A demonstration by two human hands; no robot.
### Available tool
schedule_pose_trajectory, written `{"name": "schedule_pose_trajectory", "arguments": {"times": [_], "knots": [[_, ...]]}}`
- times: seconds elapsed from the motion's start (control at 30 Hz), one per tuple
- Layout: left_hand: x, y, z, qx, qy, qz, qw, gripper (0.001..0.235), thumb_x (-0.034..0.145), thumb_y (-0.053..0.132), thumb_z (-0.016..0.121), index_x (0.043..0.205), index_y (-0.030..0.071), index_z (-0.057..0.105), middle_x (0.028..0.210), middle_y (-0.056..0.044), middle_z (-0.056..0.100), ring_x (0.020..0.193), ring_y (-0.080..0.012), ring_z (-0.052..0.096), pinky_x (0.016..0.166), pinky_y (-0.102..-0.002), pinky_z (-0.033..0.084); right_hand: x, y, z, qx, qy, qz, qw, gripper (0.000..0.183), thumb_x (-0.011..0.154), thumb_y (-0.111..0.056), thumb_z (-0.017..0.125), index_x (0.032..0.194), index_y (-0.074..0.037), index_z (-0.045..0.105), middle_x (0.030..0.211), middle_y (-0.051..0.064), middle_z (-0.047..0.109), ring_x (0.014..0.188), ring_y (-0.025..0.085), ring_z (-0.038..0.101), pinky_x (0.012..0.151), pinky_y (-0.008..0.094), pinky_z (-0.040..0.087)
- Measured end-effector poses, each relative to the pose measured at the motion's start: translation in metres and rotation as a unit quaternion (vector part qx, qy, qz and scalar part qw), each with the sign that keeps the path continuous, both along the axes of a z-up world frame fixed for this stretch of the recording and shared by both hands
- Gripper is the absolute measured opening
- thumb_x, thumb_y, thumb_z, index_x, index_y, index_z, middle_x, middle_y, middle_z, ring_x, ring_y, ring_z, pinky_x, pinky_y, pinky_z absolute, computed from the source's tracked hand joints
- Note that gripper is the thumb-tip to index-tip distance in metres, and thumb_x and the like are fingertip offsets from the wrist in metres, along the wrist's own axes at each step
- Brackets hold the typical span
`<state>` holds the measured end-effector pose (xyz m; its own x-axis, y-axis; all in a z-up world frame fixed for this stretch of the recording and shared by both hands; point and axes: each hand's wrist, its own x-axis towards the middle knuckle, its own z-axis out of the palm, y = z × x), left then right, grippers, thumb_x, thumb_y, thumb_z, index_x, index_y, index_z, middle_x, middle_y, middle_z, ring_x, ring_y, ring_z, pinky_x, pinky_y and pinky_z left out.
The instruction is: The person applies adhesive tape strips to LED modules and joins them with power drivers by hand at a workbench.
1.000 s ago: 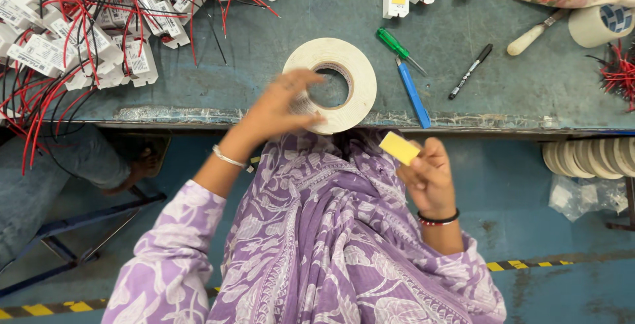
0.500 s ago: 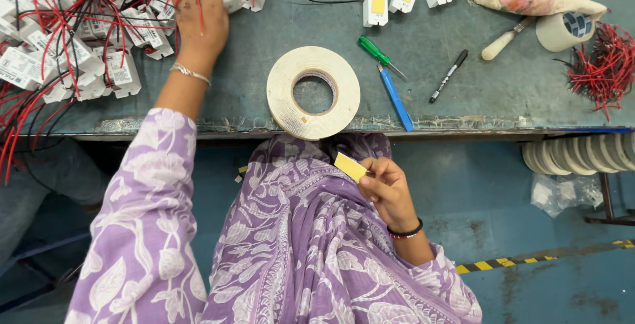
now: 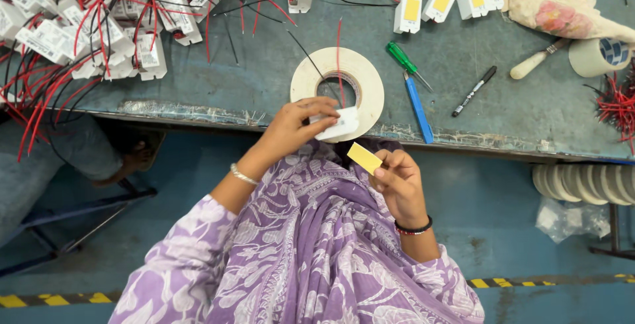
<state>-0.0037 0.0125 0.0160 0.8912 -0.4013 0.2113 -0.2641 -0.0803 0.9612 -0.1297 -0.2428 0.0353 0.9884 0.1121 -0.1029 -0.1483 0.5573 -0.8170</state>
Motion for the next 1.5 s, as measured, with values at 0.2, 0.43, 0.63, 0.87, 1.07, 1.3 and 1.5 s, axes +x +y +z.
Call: {"name": "schedule_pose_trajectory", "arguments": {"times": [0.2, 0.43, 0.63, 0.87, 1.07, 1.3, 1.5], "knots": [[0.006, -0.002, 0.015, 0.090, -0.079, -0.038, 0.992, 0.043, 0.078, 0.033, 0.083, 0.116, 0.014, 0.076, 0.123, -0.009, 0.075, 0.115, -0.0242, 0.070, 0.099, -0.035, 0.053, 0.018, -0.004, 0.003, -0.084, 0.042, -0.043, 0.995, 0.021, 0.090, 0.008, 0.064, 0.086, -0.006, 0.050, 0.108, 0.016, 0.069, 0.061, 0.011, 0.049, 0.055, 0.026, 0.041], [0.002, 0.004, 0.018, 0.088, 0.013, -0.047, 0.995, 0.064, 0.070, 0.033, 0.084, 0.129, 0.018, 0.068, 0.116, -0.005, 0.077, 0.105, -0.0198, 0.076, 0.093, -0.032, 0.059, 0.052, 0.000, 0.006, -0.151, 0.044, 0.015, 0.987, 0.020, 0.091, 0.007, 0.065, 0.090, -0.007, 0.051, 0.104, 0.012, 0.069, 0.059, 0.007, 0.047, 0.051, 0.022, 0.037], [0.001, 0.005, 0.014, 0.118, 0.057, -0.046, 0.990, 0.064, 0.068, 0.033, 0.084, 0.129, 0.021, 0.070, 0.103, -0.005, 0.079, 0.090, -0.0178, 0.078, 0.083, -0.031, 0.060, 0.074, 0.009, -0.004, -0.210, 0.036, 0.040, 0.976, 0.020, 0.092, 0.004, 0.069, 0.088, -0.006, 0.052, 0.100, 0.007, 0.069, 0.058, 0.004, 0.045, 0.049, 0.021, 0.034], [0.000, 0.005, 0.015, 0.120, 0.046, -0.051, 0.990, 0.064, 0.068, 0.032, 0.083, 0.130, 0.021, 0.070, 0.106, -0.004, 0.079, 0.091, -0.0174, 0.077, 0.084, -0.030, 0.059, 0.080, 0.023, -0.007, -0.440, -0.044, -0.015, 0.897, 0.016, 0.094, -0.002, 0.076, 0.091, -0.005, 0.060, 0.075, 0.003, 0.055, 0.062, 0.003, 0.043, 0.055, 0.022, 0.032], [-0.001, 0.005, 0.018, 0.134, 0.034, -0.046, 0.989, 0.063, 0.069, 0.033, 0.084, 0.129, 0.021, 0.069, 0.105, -0.005, 0.078, 0.091, -0.0198, 0.077, 0.083, -0.032, 0.058, 0.086, 0.027, -0.004, -0.440, -0.024, -0.014, 0.897, 0.016, 0.091, -0.002, 0.074, 0.088, -0.004, 0.059, 0.072, -0.004, 0.056, 0.056, -0.001, 0.044, 0.049, 0.019, 0.032], [-0.001, 0.004, 0.018, 0.147, 0.047, -0.044, 0.987, 0.064, 0.068, 0.034, 0.083, 0.130, 0.023, 0.068, 0.104, -0.004, 0.079, 0.090, -0.0193, 0.077, 0.083, -0.032, 0.059, 0.096, 0.017, -0.024, -0.366, -0.041, 0.008, 0.930, 0.018, 0.090, 0.002, 0.071, 0.089, -0.004, 0.054, 0.082, -0.003, 0.061, 0.064, -0.001, 0.054, 0.053, 0.017, 0.041], [-0.002, 0.004, 0.019, 0.147, 0.040, -0.042, 0.987, 0.066, 0.068, 0.033, 0.084, 0.131, 0.024, 0.068, 0.104, -0.004, 0.079, 0.089, -0.0193, 0.077, 0.082, -0.032, 0.059, 0.100, 0.011, -0.039, -0.308, -0.049, 0.013, 0.950, 0.021, 0.089, 0.004, 0.070, 0.091, -0.006, 0.052, 0.085, -0.001, 0.062, 0.073, 0.000, 0.056, 0.061, 0.018, 0.045]]}}
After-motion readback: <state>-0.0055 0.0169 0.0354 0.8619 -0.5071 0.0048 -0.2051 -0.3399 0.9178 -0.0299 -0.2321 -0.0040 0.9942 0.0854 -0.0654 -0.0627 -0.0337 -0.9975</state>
